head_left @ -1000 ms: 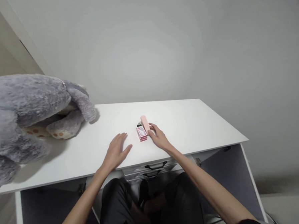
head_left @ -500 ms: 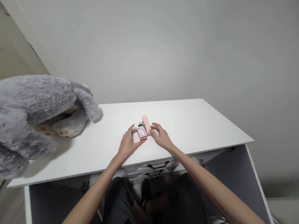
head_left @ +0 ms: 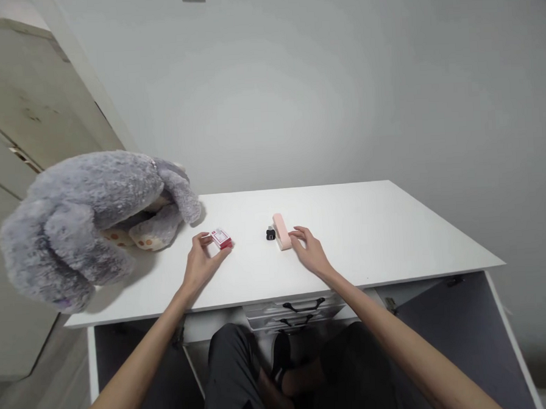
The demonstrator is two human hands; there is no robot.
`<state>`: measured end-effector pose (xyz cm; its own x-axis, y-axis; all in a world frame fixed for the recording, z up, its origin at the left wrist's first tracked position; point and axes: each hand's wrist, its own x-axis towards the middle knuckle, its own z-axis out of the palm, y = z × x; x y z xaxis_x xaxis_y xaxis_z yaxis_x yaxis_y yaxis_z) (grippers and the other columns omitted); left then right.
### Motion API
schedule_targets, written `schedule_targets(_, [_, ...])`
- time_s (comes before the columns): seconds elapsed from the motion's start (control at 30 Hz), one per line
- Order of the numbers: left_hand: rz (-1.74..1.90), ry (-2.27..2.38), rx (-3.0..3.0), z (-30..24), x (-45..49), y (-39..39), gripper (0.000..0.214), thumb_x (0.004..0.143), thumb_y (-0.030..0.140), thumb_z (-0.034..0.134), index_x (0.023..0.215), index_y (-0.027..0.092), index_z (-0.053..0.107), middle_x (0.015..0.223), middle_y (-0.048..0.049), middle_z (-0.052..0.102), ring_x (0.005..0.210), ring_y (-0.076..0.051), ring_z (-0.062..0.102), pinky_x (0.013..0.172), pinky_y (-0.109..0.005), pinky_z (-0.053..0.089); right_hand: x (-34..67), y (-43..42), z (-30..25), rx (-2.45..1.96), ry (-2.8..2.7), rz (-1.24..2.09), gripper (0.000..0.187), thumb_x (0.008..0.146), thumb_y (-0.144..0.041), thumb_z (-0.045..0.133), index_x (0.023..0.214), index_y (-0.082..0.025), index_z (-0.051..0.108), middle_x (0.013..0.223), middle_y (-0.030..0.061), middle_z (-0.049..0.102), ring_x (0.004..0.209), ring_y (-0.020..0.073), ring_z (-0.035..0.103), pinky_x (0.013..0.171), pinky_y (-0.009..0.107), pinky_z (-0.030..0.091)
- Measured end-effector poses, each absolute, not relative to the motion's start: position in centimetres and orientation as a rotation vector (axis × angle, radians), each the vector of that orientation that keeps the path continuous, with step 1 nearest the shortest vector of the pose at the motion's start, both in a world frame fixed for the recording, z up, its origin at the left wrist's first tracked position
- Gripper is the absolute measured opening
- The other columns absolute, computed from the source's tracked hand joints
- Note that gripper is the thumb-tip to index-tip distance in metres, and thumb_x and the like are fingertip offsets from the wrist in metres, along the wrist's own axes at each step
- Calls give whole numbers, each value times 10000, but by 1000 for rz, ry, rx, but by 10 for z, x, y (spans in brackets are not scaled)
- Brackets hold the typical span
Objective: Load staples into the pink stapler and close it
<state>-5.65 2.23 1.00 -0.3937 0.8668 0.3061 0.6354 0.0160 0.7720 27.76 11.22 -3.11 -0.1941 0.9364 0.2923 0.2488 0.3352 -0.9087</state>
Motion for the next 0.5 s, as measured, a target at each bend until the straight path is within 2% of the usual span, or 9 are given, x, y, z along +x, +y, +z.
schedule_targets(0.17, [1373,2084,1569,10,-65,25,684,800,568,821,1314,175,598,1343,-178,708,1249,-335,683,1104,-514,538,279,110,-28,-1086,-1644,930,414,1030,-510,570,1344,-240,587,1317,141,777,1281,317,712,1127,543,516])
schedule_targets(0.3, [1285,2195,1753,10,-62,21,573,873,533,757,1316,177,685,1341,-171,708,1303,-354,641,1183,-554,475,280,108,-25,-1115,-1635,937,397,1036,-530,554,1301,-237,602,1300,147,784,1274,322,715,1083,527,542])
schedule_targets(0.4, [1265,2227,1782,9,-62,18,598,895,540,744,1369,179,692,1369,-169,702,1335,-363,622,1198,-559,459,280,108,-24,-1111,-1628,920,385,1041,-531,543,1282,-236,604,1256,141,802,1241,313,732,1080,515,542])
schedule_targets(0.5, [1290,2264,1690,8,-62,17,687,859,546,793,1416,168,661,1404,-179,695,1347,-380,617,1197,-562,461,280,108,-24,-1111,-1627,906,375,1043,-530,538,1275,-242,603,1233,132,810,1223,309,740,1075,507,542])
